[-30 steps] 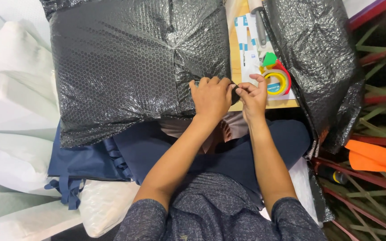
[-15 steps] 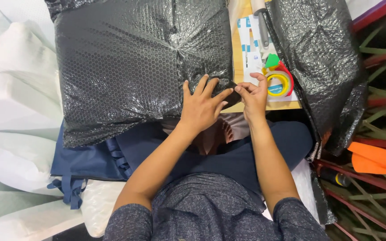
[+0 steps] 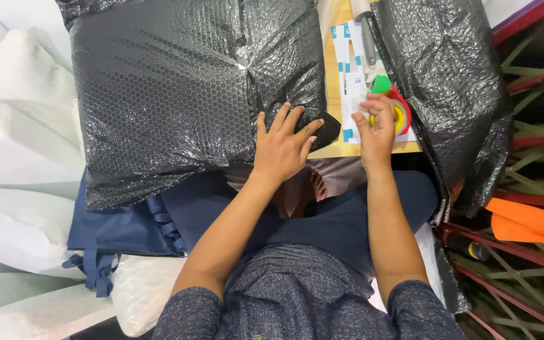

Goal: Wrapping a foam cushion in black bubble wrap and securing it with tape.

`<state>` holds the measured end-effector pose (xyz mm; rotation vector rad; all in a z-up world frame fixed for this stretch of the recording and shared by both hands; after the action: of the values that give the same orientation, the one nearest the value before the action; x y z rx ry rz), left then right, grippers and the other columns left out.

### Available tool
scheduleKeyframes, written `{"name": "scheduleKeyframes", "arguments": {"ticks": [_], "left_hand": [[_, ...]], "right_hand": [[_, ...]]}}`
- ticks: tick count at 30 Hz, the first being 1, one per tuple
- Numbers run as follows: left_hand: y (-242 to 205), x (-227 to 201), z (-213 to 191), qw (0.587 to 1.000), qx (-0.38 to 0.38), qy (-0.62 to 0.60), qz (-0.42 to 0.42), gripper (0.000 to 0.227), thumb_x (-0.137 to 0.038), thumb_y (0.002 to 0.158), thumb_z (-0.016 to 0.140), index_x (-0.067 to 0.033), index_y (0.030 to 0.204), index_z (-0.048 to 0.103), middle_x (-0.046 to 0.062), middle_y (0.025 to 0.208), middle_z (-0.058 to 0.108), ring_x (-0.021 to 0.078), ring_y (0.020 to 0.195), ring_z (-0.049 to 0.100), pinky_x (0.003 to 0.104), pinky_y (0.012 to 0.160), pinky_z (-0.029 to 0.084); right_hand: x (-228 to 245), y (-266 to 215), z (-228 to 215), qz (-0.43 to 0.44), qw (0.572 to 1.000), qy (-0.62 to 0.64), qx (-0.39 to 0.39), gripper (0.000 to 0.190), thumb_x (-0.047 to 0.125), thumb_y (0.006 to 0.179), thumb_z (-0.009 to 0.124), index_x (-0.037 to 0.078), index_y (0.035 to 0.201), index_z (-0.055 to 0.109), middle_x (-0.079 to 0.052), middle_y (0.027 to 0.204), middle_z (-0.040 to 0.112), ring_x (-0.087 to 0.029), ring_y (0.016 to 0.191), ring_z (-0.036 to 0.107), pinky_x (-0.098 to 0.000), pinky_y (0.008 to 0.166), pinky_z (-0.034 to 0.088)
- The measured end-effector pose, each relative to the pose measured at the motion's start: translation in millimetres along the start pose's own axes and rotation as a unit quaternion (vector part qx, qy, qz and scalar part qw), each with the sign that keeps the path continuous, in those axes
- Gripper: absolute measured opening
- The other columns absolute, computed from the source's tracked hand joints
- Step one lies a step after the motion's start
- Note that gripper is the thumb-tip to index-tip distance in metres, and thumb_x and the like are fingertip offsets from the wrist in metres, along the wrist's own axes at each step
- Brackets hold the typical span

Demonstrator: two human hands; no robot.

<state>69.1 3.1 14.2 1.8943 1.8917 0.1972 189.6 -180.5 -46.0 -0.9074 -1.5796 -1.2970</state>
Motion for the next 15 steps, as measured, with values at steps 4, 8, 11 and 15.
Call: {"name": "scheduleKeyframes", "arguments": {"ticks": [4,8,11,15], "left_hand": [[-1,0,1,1.0,-0.003,0.0,-0.003,0.033,-0.044,0.104,0.045,-0.0418,0.13,0.066,0.005,0.138,0.057,0.0309,0.141,0.045,0.07,0.107,0.028],[-1,1,2,1.0,0.008,0.005,-0.004,0.033,-0.043,0.105,0.044,-0.0422,0.131,0.064,0.005,0.138,0.056,0.0305,0.141,0.046,0.071,0.108,0.028],[-1,1,3,1.0,0.007,0.004,-0.01,0.033,-0.043,0.105,0.044,-0.0423,0.131,0.064,0.005,0.139,0.056,0.0304,0.141,0.045,0.071,0.108,0.029],[-1,1,2,1.0,0.019,-0.006,-0.017,0.033,-0.043,0.105,0.043,-0.0405,0.131,0.064,0.005,0.139,0.056,0.031,0.142,0.045,0.072,0.109,0.029]], "right_hand": [[6,15,-7,-0.01,0.999,-0.002,0.046,0.011,0.008,0.104,0.072,0.001,0.105,0.064,-0.01,0.107,0.056,-0.02,0.107,0.061,-0.0299,0.093,0.05],[12,25,14,0.055,0.987,-0.02,0.149,0.011,0.01,0.098,0.08,0.007,0.105,0.073,-0.003,0.088,0.062,-0.012,0.093,0.063,-0.0285,0.083,0.057],[11,29,28,0.078,0.977,-0.033,0.194,0.01,0.01,0.096,0.081,0.009,0.104,0.074,-0.001,0.084,0.063,-0.01,0.09,0.063,-0.0288,0.082,0.058],[11,26,37,0.109,0.97,-0.033,0.215,0.009,0.007,0.096,0.078,0.007,0.104,0.072,-0.003,0.084,0.065,-0.012,0.089,0.062,-0.0322,0.084,0.057]]}}
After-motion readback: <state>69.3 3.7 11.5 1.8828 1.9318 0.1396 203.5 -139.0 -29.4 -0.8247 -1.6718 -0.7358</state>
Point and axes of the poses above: each hand's wrist, its own y-axis towards the middle knuckle, its own z-axis out of the palm, x = y × z, the point moved 7 cm from there along y, towards the middle knuckle
